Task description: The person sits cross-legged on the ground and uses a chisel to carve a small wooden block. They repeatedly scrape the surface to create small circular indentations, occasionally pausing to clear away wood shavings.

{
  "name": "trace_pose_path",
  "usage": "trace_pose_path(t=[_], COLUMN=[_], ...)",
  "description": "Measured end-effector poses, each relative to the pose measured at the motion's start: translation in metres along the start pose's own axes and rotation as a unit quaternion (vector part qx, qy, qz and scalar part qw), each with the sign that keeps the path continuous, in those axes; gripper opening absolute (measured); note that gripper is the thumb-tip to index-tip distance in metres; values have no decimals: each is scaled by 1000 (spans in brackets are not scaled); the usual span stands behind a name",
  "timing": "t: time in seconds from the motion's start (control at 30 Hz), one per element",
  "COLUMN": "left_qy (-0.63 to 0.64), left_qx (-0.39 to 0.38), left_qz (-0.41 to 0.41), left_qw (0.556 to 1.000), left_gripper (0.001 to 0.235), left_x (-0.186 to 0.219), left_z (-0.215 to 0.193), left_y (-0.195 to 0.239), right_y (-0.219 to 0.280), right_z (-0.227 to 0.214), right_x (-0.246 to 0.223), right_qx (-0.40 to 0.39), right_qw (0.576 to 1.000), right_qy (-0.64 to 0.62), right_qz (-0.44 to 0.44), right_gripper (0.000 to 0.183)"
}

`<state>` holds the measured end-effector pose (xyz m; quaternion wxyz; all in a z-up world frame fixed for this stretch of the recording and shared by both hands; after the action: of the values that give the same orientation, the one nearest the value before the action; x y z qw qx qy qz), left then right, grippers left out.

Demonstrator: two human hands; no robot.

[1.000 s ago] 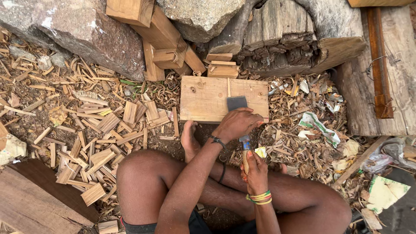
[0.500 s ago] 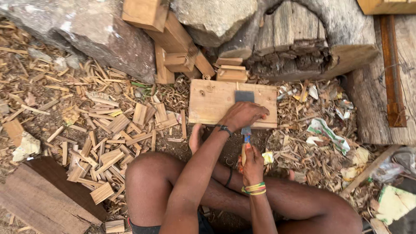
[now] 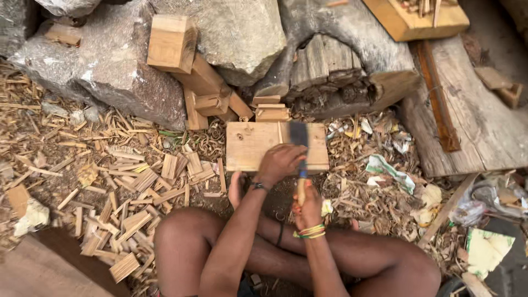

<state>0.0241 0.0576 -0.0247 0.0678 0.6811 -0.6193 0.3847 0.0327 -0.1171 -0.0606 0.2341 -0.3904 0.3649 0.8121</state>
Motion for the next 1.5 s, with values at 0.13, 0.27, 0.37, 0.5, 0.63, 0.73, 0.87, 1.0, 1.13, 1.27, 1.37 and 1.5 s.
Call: trace_pose_path(t=[0.13, 0.27, 0.37, 0.5, 0.63, 0.73, 0.87, 1.0, 1.13, 1.27, 1.37, 1.5], left_qy=[-112, -167, -151, -65, 137, 334, 487, 502, 423, 251, 91, -51], left_qx=[82, -13, -58, 98, 205, 234, 268, 233, 183, 151, 153, 185], left_qz=[-115, -287, -321, -266, -229, -216, -141, -117, -118, -116, -35, 8], left_qw=[984, 943, 933, 957, 942, 887, 819, 825, 880, 949, 983, 981], left_gripper=[63, 79, 58, 26, 20, 15, 17, 18, 21, 17, 15, 25], left_x=[-23, -16, -20, -34, -41, -29, -24, -20, 2, 40, 66, 68], left_z=[-29, -45, -29, -28, -65, -96, -97, -91, -106, -132, -149, -150], left_y=[4, -3, -11, 8, 65, 80, 81, 57, -3, -103, -190, -311], right_y=[18, 34, 35, 41, 51, 40, 39, 36, 29, 20, 6, -7], right_z=[-20, -43, -46, -42, -38, -25, -30, -25, -22, -21, -21, -24], right_x=[-17, -13, -5, -4, -6, 2, 23, 33, 32, 37, 43, 61], right_qx=[49, 71, 92, 86, 75, 47, 33, 38, 45, 32, 25, 13], right_qw=[996, 994, 986, 987, 986, 991, 981, 936, 924, 944, 957, 975], right_qy=[-22, 49, 115, 108, 129, 100, 175, 324, 353, 296, 259, 207], right_qz=[-66, -71, -78, -84, -80, -80, -78, -136, -139, -139, -126, -83], right_gripper=[33, 37, 37, 42, 39, 35, 36, 46, 43, 40, 38, 34])
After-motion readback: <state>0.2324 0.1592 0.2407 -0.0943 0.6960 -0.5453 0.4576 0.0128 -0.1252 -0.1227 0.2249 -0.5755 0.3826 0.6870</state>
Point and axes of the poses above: each hand's wrist, its own y-axis away from the middle knuckle, its own z-axis out of the palm, x = y × z, the point moved 4 cm from there along -y, towards the middle knuckle, and after that the axes turned 15 degrees about -x, right-handed, at the moved point
